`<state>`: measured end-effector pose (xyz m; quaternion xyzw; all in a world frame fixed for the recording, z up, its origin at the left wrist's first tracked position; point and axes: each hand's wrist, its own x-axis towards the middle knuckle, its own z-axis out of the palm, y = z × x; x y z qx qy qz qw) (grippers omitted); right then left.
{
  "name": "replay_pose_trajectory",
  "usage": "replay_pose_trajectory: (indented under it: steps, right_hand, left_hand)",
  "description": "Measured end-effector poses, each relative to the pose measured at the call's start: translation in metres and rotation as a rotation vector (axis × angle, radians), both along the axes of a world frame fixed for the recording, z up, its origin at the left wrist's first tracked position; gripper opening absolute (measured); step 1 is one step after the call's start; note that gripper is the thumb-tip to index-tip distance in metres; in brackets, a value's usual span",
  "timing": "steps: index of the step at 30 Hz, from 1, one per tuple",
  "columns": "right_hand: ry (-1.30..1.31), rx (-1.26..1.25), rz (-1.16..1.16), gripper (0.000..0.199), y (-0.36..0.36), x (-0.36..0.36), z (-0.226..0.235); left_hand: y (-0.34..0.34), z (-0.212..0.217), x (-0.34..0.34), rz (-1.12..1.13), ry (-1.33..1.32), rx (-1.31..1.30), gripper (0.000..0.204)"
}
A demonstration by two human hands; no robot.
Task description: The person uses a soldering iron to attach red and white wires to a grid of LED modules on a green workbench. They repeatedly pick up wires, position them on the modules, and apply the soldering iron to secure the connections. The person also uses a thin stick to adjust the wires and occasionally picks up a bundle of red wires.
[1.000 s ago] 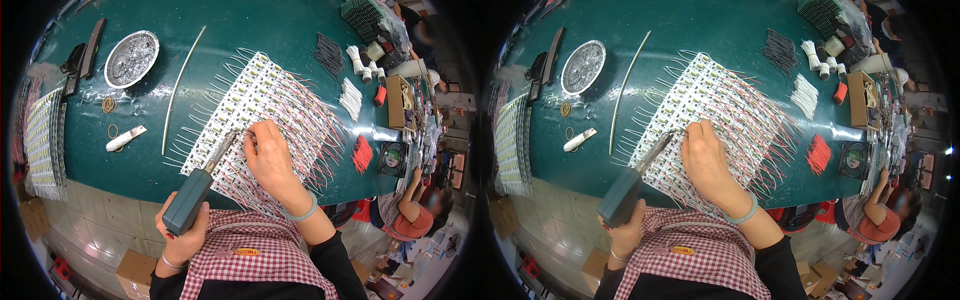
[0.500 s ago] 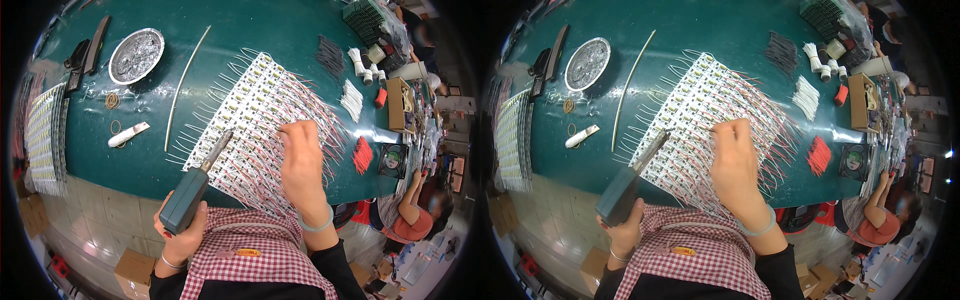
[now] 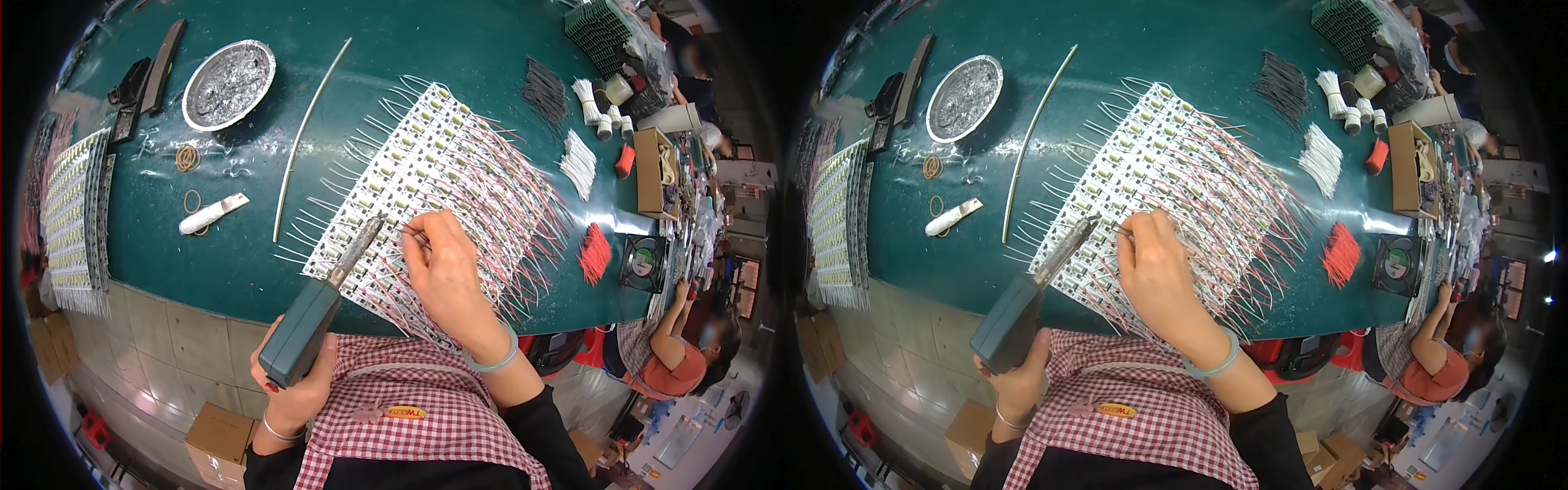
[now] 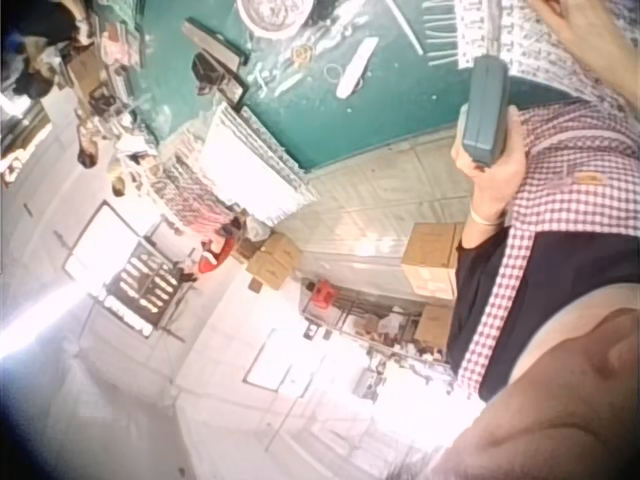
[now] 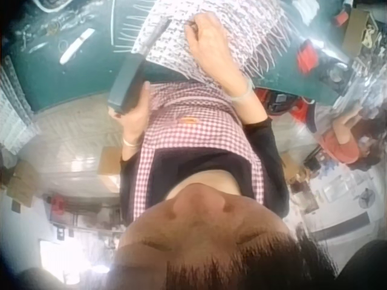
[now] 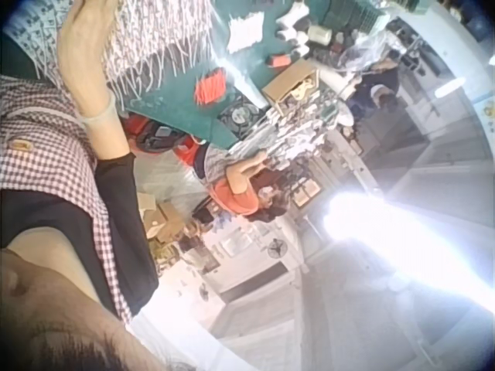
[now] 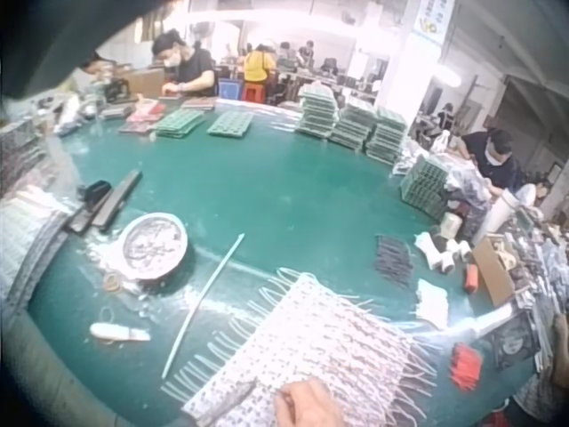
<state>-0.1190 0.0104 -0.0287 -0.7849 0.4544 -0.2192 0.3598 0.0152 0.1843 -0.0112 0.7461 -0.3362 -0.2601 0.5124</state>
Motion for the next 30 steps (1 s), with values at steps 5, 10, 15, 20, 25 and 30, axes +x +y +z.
replay_pose_trajectory:
  steps: [5,10,15,20,25,30]
  right_hand:
    - [0.013,-0.069,0.006,0.011,-0.0011,0.0009,-0.0042]
    - [0.066,-0.068,0.001,0.012,-0.0006,0.0044,-0.0016]
    - [0.078,-0.078,0.007,0.011,-0.0016,0.0038,-0.0029]
    - [0.076,-0.094,0.023,0.009,-0.0020,0.0043,-0.0004]
    - [0.084,-0.076,0.035,0.008,-0.0029,0.0045,0.0013]
    - [0.083,-0.092,0.040,0.006,-0.0034,0.0043,0.0021]
  left_hand:
    - [-0.0011,0.0013,0.0015,-0.056,-0.016,-0.002,0.020]
    - [-0.0014,0.0010,0.0006,-0.063,-0.005,-0.003,0.019]
    - [-0.0018,0.0005,0.0017,-0.108,-0.070,-0.004,0.018]
    - [-0.0027,0.0007,0.0011,-0.123,-0.063,0.001,0.017]
    - [-0.0043,-0.0007,-0.0001,-0.120,-0.028,-0.017,0.016]
    - [-0.0060,0.0006,0.0009,-0.150,-0.081,-0.012,0.015]
